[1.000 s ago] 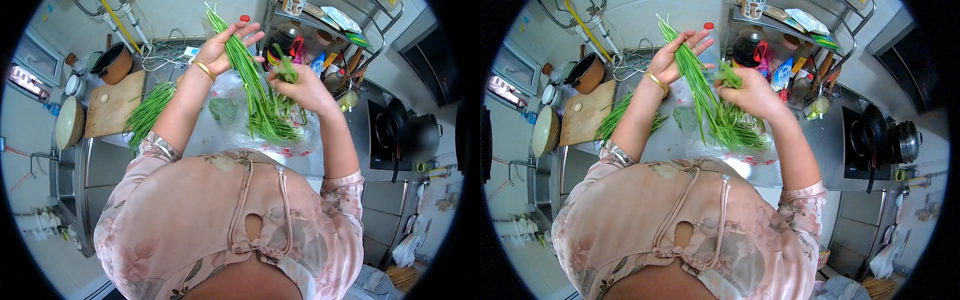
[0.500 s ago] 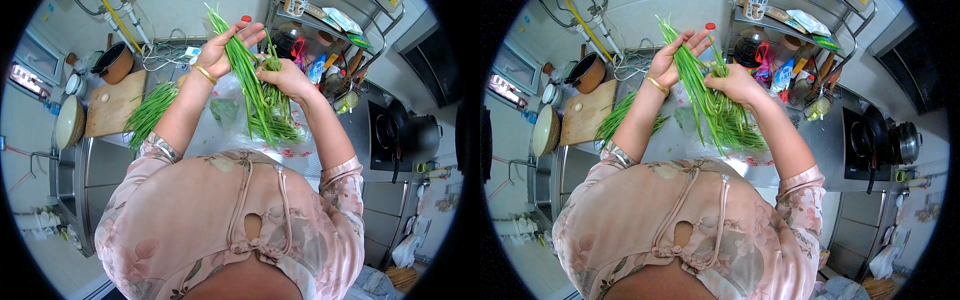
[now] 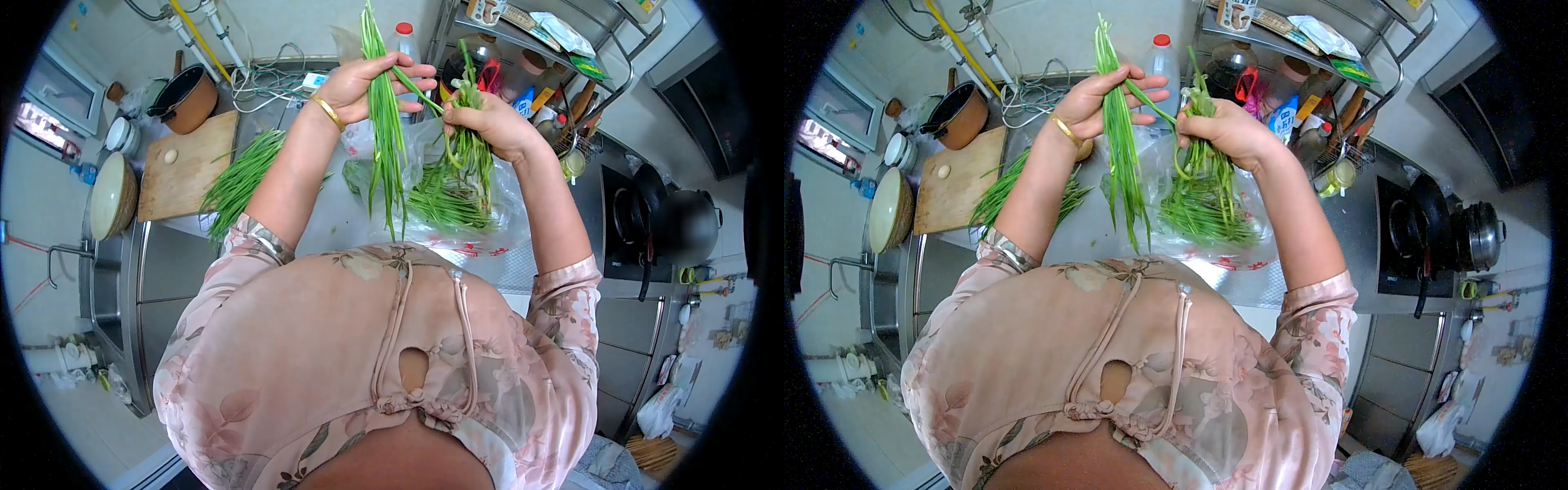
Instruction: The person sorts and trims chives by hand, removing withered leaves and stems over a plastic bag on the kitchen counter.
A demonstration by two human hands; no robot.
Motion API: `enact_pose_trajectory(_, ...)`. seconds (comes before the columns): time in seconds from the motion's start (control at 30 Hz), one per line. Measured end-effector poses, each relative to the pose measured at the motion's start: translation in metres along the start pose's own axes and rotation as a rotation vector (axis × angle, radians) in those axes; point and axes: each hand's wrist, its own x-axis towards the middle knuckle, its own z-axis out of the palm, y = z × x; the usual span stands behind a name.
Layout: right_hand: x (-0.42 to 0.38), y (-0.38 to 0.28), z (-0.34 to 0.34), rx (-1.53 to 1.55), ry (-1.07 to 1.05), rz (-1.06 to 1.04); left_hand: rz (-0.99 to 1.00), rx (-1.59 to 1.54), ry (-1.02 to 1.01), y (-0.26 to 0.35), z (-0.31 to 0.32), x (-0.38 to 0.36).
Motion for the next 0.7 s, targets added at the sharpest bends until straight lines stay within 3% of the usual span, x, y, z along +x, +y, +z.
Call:
enact_pose_trajectory(0.07, 0.002, 0.005, 0.001, -0.203, 0.043, -0.098, 0.007, -0.018, 0.007, -0.001, -0.002, 0.003)
enact_pose_trajectory(0.17, 0.005, 0.007, 0.009, -0.144, 0.259, -0.268, 0.041, -0.089, 0.046, -0.005, -0.009, 0.006)
enact_pose_trajectory(0.3, 0.003, 0.006, 0.001, -0.007, 0.381, -0.351, 0.095, -0.268, 0.108, -0.002, -0.019, 0.005)
enact_pose_trajectory(0.47, -0.016, 0.005, -0.021, -0.173, 0.364, -0.222, 0.145, -0.407, 0.073, 0.004, -0.031, 0.001)
enact_pose_trajectory(0.57, -0.038, -0.01, -0.011, -0.373, 0.21, -0.201, 0.162, -0.441, 0.087, 0.005, -0.032, 0.001)
enact_pose_trajectory(0.7, -0.047, -0.011, 0.015, -0.375, 0.053, -0.146, 0.16, -0.434, 0.078, 0.003, -0.029, 0.008)
